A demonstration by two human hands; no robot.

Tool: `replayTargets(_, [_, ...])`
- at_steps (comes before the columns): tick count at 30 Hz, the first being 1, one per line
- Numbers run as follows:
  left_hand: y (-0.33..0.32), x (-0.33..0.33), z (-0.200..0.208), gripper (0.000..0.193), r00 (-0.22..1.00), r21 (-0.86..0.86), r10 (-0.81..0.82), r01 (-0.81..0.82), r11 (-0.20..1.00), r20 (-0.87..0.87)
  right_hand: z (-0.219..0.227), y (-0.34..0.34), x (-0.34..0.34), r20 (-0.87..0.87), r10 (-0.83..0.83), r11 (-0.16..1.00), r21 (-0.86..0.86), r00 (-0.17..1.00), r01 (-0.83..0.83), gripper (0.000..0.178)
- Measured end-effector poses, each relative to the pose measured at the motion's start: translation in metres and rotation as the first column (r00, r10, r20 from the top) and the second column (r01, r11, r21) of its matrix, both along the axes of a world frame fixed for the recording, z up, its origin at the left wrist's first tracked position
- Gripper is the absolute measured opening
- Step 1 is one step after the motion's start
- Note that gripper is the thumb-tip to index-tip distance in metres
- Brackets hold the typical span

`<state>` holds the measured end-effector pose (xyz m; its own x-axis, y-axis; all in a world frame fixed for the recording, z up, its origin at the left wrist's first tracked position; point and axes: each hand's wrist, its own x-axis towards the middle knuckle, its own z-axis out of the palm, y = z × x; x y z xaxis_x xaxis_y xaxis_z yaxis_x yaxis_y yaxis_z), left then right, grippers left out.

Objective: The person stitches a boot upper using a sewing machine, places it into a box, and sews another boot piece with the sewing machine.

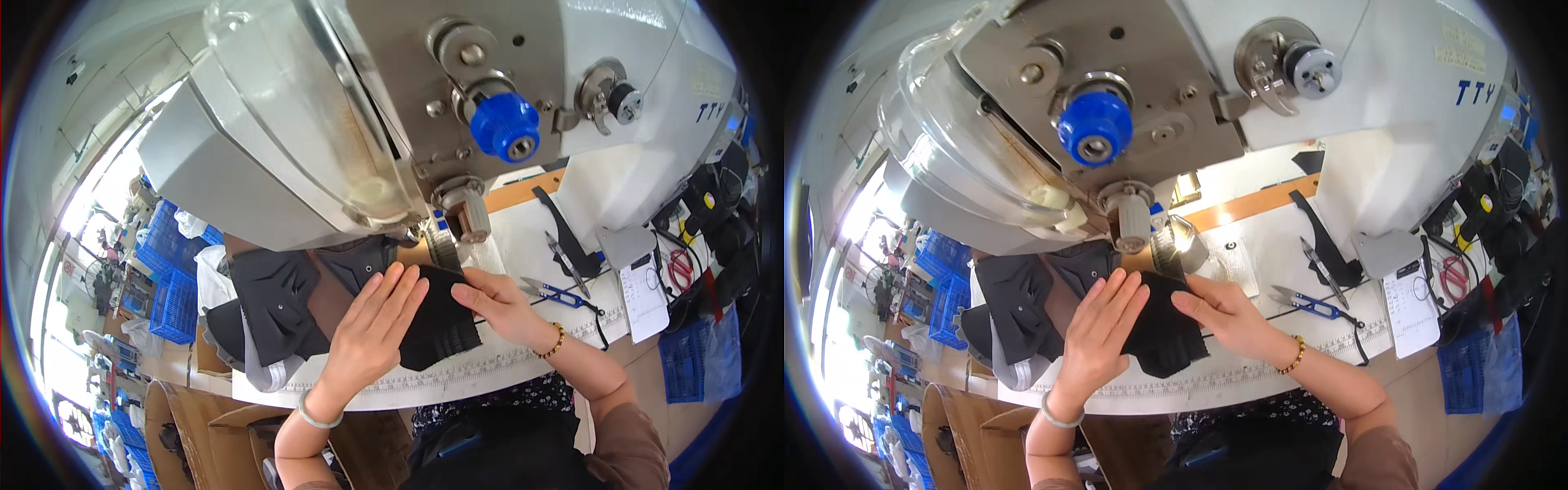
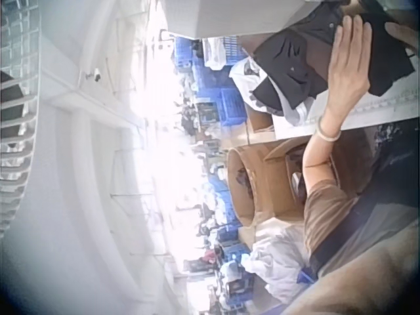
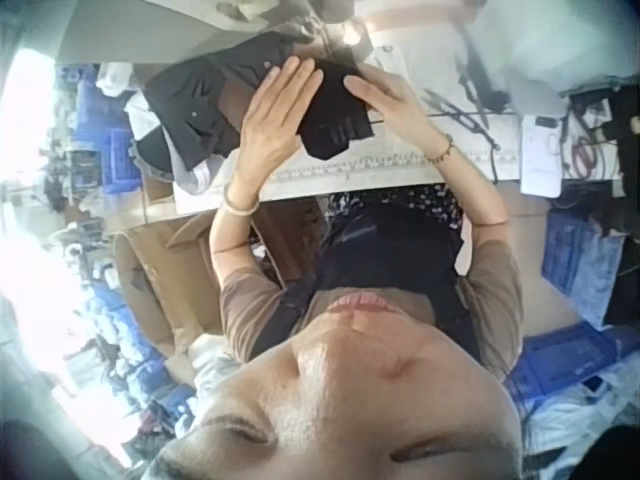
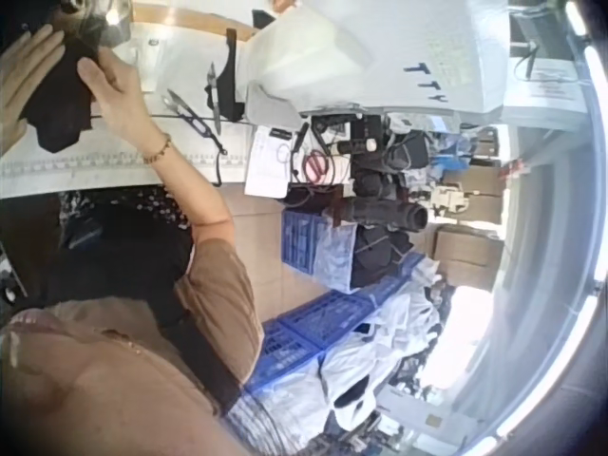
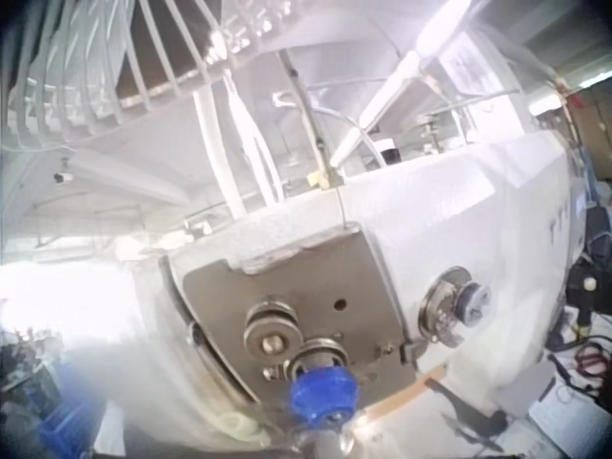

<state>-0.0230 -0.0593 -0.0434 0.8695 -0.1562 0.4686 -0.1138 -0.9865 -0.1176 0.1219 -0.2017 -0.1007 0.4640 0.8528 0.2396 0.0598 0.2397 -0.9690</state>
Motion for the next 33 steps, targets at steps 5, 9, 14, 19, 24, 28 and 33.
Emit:
replayTargets(5, [0.001,0.002,0.004,0.050,0.999,0.112,-0.032,0.029,0.993,0.023,0.005,0.000,-0.004,-0.138,0.044,0.997,0.063,0.989,-0.036,0.024])
replayTargets(9, [0.002,0.004,0.001,0.050,1.000,0.131,-0.009,0.008,0.991,0.005,0.003,0.004,-0.004,-0.314,0.112,0.991,0.109,0.943,-0.081,0.018])
replayTargets(14, [0.005,0.006,-0.002,0.051,0.999,0.142,0.040,-0.040,0.989,0.007,-0.002,0.004,0.000,-0.210,0.008,1.000,0.001,0.978,-0.008,0.022])
replayTargets(19, [0.012,0.010,-0.001,0.054,1.000,0.104,-0.002,-0.001,0.995,0.025,0.000,0.003,0.002,-0.269,0.074,0.997,0.049,0.960,-0.063,0.020])
replayTargets(24, [0.018,0.009,-0.005,0.052,0.998,-0.011,-0.055,0.055,0.998,0.013,-0.003,-0.011,0.003,-0.303,0.291,0.949,0.213,0.908,-0.233,0.038])
replayTargets(28, [0.018,0.013,-0.015,0.044,0.986,0.155,-0.102,0.081,0.985,0.129,-0.014,-0.002,0.000,-0.149,0.177,0.982,0.095,0.973,-0.164,0.033])
replayTargets(33, [0.005,0.021,-0.029,0.036,0.974,0.273,-0.084,0.024,0.962,0.210,-0.015,0.000,-0.005,-0.198,0.206,0.961,0.223,0.958,-0.160,0.031])
